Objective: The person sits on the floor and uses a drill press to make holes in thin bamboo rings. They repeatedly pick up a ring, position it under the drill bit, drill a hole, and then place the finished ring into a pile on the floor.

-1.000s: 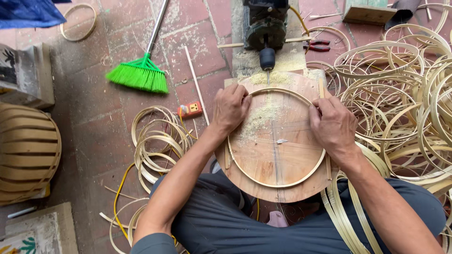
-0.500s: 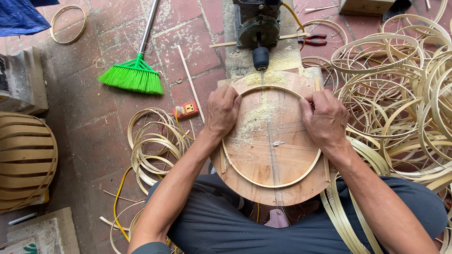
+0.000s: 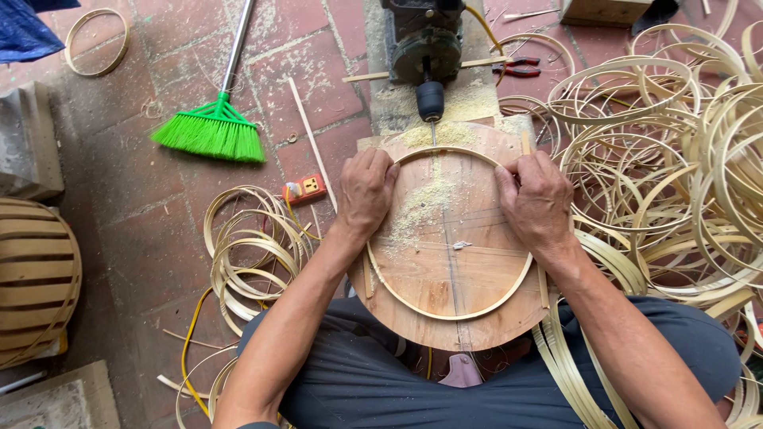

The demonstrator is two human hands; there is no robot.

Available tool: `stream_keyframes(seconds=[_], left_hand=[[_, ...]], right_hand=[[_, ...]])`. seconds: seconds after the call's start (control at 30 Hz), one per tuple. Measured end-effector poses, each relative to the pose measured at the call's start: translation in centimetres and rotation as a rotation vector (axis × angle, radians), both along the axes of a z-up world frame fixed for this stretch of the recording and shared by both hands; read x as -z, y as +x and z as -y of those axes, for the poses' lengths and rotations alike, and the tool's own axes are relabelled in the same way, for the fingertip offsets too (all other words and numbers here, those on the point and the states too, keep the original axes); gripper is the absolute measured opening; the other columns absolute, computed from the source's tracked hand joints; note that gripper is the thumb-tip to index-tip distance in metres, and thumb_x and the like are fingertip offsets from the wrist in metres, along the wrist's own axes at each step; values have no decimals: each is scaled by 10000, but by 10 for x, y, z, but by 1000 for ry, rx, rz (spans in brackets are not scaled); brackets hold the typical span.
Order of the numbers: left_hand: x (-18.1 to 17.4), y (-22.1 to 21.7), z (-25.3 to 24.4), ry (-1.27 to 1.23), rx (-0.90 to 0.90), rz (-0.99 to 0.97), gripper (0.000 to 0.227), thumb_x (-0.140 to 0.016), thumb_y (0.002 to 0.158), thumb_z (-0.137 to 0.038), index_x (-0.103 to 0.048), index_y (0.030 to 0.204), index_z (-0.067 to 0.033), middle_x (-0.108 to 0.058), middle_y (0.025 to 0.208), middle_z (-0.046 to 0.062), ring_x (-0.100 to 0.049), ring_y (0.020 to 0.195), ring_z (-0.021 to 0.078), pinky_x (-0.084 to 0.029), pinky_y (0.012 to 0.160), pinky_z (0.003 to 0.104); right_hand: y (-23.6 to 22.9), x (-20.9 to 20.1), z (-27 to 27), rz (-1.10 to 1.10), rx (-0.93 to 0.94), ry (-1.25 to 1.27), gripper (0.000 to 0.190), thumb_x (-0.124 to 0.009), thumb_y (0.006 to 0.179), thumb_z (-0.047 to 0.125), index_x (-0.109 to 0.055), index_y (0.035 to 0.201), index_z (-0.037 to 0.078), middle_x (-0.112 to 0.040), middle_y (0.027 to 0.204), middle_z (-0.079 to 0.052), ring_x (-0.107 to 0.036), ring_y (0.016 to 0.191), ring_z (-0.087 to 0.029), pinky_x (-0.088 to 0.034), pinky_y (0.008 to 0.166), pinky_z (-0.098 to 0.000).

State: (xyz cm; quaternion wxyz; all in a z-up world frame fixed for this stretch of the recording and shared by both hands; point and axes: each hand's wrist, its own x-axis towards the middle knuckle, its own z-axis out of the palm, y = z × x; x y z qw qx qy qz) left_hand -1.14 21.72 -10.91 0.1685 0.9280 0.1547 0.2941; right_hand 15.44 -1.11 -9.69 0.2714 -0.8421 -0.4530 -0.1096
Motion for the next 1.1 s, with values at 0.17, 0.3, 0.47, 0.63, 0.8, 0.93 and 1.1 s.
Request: stream_keyframes(seconds=[0.17,0.3,0.47,0.63,0.8,0.93,1.1], left_hand=[[2,-2,-1,16,8,19,207,-735,918,-129,-547,853,-69,-533,765,85,-533,714,234,-416,669,390],[7,-2,0,4,-2,1,212,-742,909,-125,-549,839,-69,-546,759,82,-525,685,225,-415,651,385],[12,0,-2,-1,-13,-42,216,-745,920,-141,-562,826,-75,-548,720,67,-512,643,194,-416,615,368],[16,1,-2,22,-11,-18,206,-744,916,-131,-564,829,-78,-549,718,62,-508,647,177,-415,615,363],[18,0,-2,8,-15,-32,197,-745,912,-123,-571,833,-78,-550,706,59,-506,636,180,-416,606,362],[17,2,0,-3,-22,-16,196,-742,918,-117,-569,834,-80,-551,704,58,-513,638,179,-424,605,361],[17,3,0,-18,-29,-6,213,-752,910,-129,-564,825,-77,-560,702,68,-514,627,189,-429,603,373]], right_hand=[[-2,-3,0,-27,-9,21,152,-772,943,106,-664,876,22,-591,790,-66,-566,652,-165,-481,539,-312],[-3,-4,1,8,-8,31,162,-774,943,116,-662,877,19,-591,804,-79,-573,675,-176,-488,570,-330],[-4,-7,-1,-41,-6,24,151,-766,959,109,-674,882,16,-601,787,-72,-578,659,-171,-491,540,-312],[-3,-6,0,-22,-13,36,148,-764,959,104,-672,880,19,-606,795,-72,-585,675,-173,-496,561,-317],[-3,-4,0,-18,-12,41,154,-763,961,94,-663,868,21,-603,795,-74,-585,678,-174,-496,568,-317],[-3,-5,-1,-28,-4,38,155,-767,960,96,-666,868,23,-606,795,-71,-585,670,-169,-493,556,-316],[-4,-5,-1,-56,22,18,162,-771,964,101,-665,870,21,-607,792,-77,-583,647,-173,-488,534,-319]])
